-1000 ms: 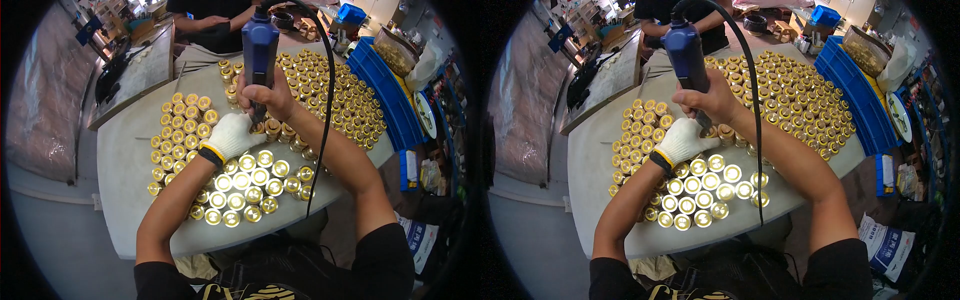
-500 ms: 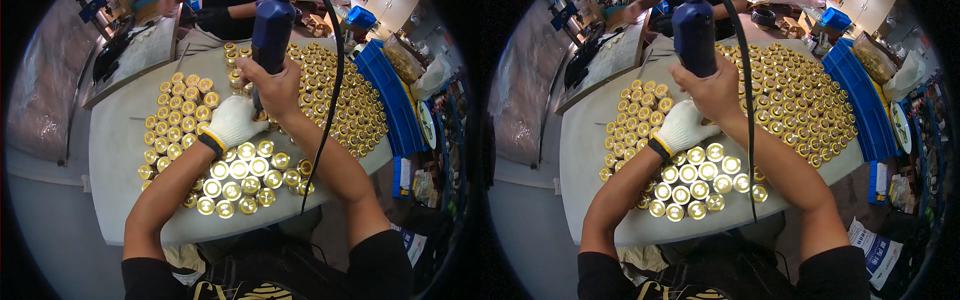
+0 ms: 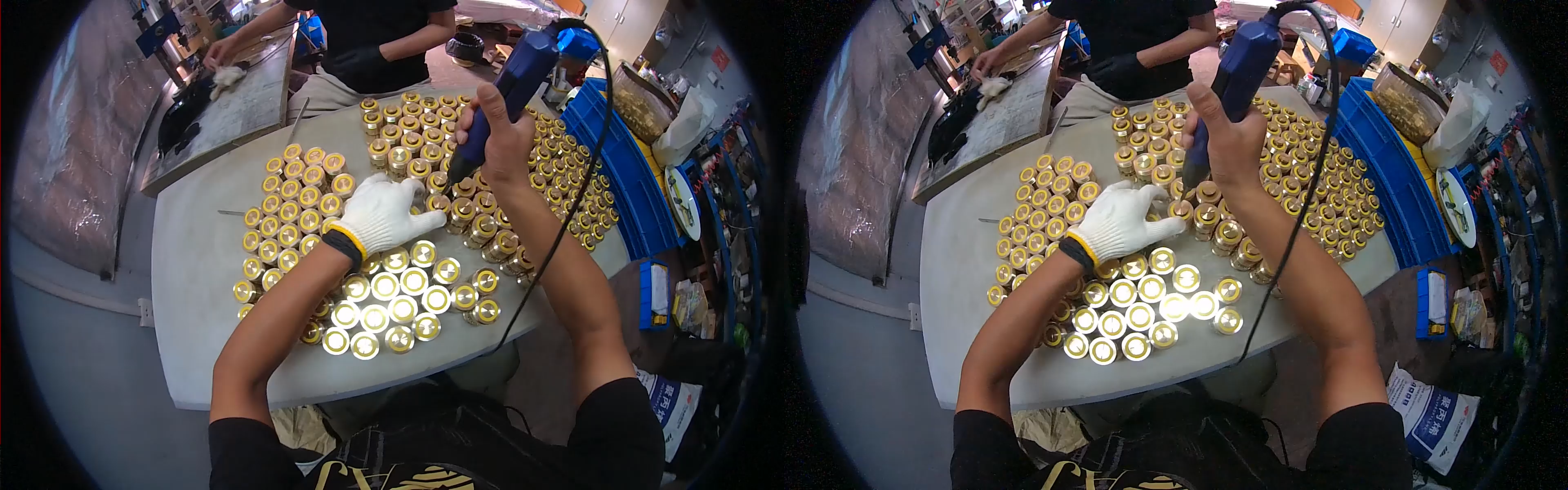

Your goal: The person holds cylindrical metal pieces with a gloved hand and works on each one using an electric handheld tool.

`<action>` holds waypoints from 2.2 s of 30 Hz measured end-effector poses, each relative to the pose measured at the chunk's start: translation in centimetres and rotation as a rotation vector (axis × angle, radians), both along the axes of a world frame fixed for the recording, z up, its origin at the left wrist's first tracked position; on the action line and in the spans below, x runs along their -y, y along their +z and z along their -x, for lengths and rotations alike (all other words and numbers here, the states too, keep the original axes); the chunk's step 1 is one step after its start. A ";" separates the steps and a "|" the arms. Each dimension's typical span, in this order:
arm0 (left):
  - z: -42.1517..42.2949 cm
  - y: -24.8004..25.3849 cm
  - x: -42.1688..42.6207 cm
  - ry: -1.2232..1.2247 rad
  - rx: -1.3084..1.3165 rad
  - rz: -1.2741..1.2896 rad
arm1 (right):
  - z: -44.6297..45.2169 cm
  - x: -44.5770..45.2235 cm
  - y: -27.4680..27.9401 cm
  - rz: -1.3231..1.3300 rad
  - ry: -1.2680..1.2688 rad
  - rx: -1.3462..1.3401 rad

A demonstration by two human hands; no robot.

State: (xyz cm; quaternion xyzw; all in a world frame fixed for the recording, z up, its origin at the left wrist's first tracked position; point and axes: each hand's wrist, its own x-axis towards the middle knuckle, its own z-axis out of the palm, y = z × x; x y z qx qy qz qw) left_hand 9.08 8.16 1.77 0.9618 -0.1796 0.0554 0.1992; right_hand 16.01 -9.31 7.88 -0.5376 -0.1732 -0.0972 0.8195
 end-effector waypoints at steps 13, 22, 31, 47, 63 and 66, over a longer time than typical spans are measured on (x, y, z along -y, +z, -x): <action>0.0 -0.1 2.6 -0.091 0.069 -0.138 | 1.0 0.9 -1.6 0.076 0.081 -0.054; 0.1 0.7 4.6 -0.003 -0.055 -0.187 | 2.2 0.5 -0.9 0.046 0.086 -0.052; -0.1 -0.4 3.1 -0.072 -0.083 -0.036 | 1.8 0.7 -0.9 0.084 0.256 0.006; 0.4 -0.6 3.3 -0.028 -0.048 -0.024 | 2.0 0.4 -0.9 0.152 0.279 0.021; 0.3 -0.5 3.5 -0.037 -0.057 0.031 | 3.2 -0.1 -1.1 0.249 0.285 0.070; 0.4 -0.4 3.5 -0.023 -0.060 0.025 | 3.2 0.0 -1.3 0.242 0.268 0.058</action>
